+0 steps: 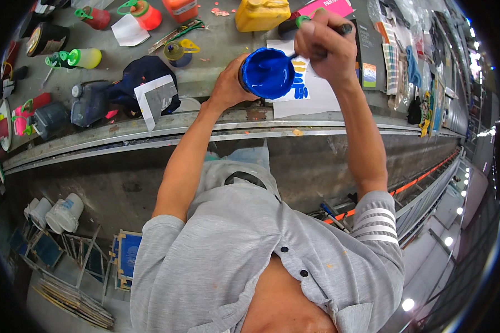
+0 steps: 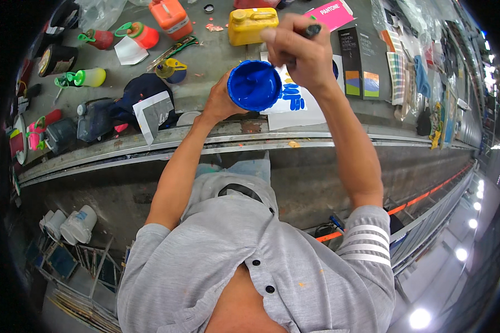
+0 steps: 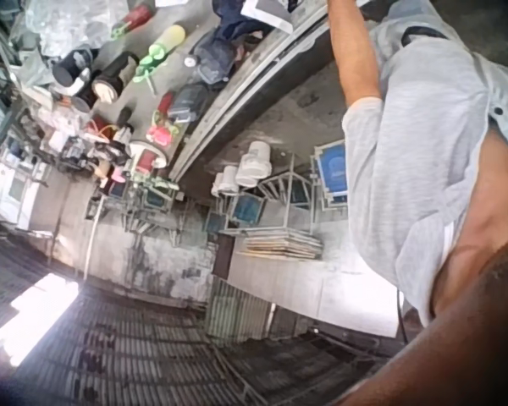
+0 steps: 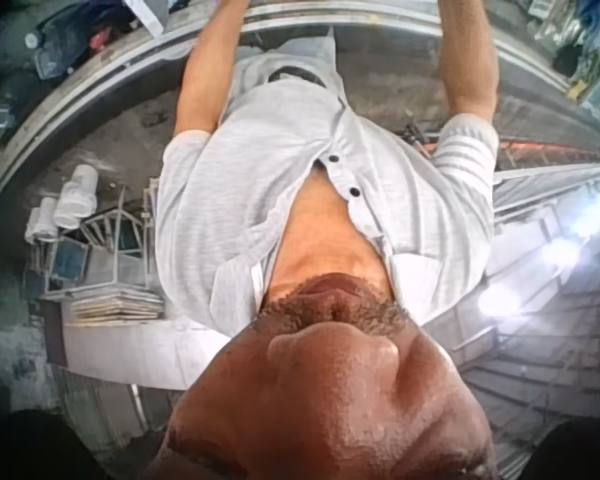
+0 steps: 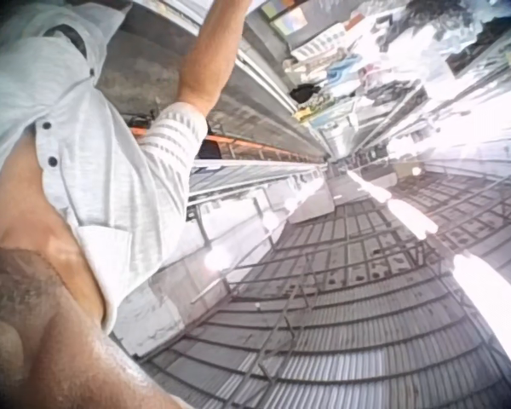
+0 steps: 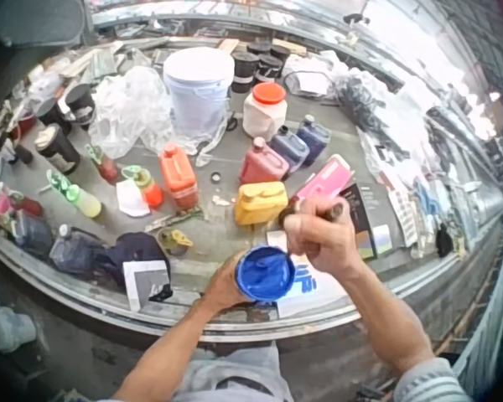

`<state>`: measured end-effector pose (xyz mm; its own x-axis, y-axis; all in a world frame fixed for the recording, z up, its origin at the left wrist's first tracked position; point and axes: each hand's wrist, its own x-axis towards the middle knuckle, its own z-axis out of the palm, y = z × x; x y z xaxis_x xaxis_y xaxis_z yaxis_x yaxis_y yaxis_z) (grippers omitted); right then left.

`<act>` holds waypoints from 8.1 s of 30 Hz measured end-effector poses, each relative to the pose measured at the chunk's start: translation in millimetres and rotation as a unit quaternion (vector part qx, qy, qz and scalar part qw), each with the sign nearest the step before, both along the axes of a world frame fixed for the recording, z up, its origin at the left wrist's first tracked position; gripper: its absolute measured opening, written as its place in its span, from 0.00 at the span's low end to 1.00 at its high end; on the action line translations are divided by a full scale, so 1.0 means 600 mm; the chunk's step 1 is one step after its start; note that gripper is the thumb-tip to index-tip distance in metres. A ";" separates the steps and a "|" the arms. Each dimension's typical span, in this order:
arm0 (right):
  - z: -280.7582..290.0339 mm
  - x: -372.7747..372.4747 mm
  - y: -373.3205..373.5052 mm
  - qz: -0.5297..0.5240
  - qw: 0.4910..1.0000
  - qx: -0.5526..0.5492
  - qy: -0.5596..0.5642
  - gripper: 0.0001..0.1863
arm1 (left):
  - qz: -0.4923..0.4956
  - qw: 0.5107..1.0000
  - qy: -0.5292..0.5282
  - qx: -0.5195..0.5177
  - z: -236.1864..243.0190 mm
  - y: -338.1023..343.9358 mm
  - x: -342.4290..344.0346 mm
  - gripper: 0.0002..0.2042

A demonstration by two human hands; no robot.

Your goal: The person mixes blue paint in a blue plastic container using a black stir stick. They repeatedly stir the mixture, scrape the sides of the container, and occasionally lift the stick to check the paint's consistency. The person also briefly handles a white paper with blue paint smears and a small blue bottle.

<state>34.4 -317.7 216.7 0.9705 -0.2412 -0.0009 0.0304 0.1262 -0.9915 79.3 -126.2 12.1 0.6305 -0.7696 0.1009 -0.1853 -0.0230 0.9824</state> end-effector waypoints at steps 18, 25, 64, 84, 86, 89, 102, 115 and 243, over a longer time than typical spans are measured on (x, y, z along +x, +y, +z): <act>0.002 -0.023 0.025 -0.147 0.984 0.059 -0.077 0.12 | 0.007 1.000 -0.016 0.014 0.002 0.002 -0.010 0.49; 0.021 -0.041 0.039 -0.093 0.995 0.047 0.000 0.09 | -0.014 0.999 -0.015 0.033 0.020 0.010 -0.004 0.48; -0.048 0.027 0.067 -0.091 0.981 -0.132 -0.111 0.12 | 0.097 0.995 0.019 0.005 -0.005 -0.005 -0.029 0.57; -0.088 -0.007 0.082 -0.107 0.983 -0.142 -0.044 0.12 | -0.012 0.997 -0.004 0.075 -0.012 -0.007 0.015 0.50; -0.042 -0.020 0.055 -0.021 0.992 -0.122 0.003 0.11 | 0.007 0.998 -0.023 0.062 0.006 -0.003 0.013 0.51; -0.003 0.011 0.030 -0.157 0.986 0.057 -0.021 0.14 | 0.012 0.999 -0.016 0.049 0.011 -0.008 0.011 0.52; -0.024 -0.015 0.058 -0.092 0.991 -0.085 0.045 0.10 | 0.006 0.999 -0.025 0.045 0.004 0.000 0.023 0.52; -0.060 0.004 0.083 -0.235 0.968 -0.020 -0.082 0.14 | -0.001 0.999 -0.043 0.030 0.001 -0.005 0.016 0.51; -0.025 0.014 0.077 -0.194 0.973 -0.096 -0.079 0.17 | 0.004 0.997 0.019 0.070 -0.016 -0.013 0.002 0.46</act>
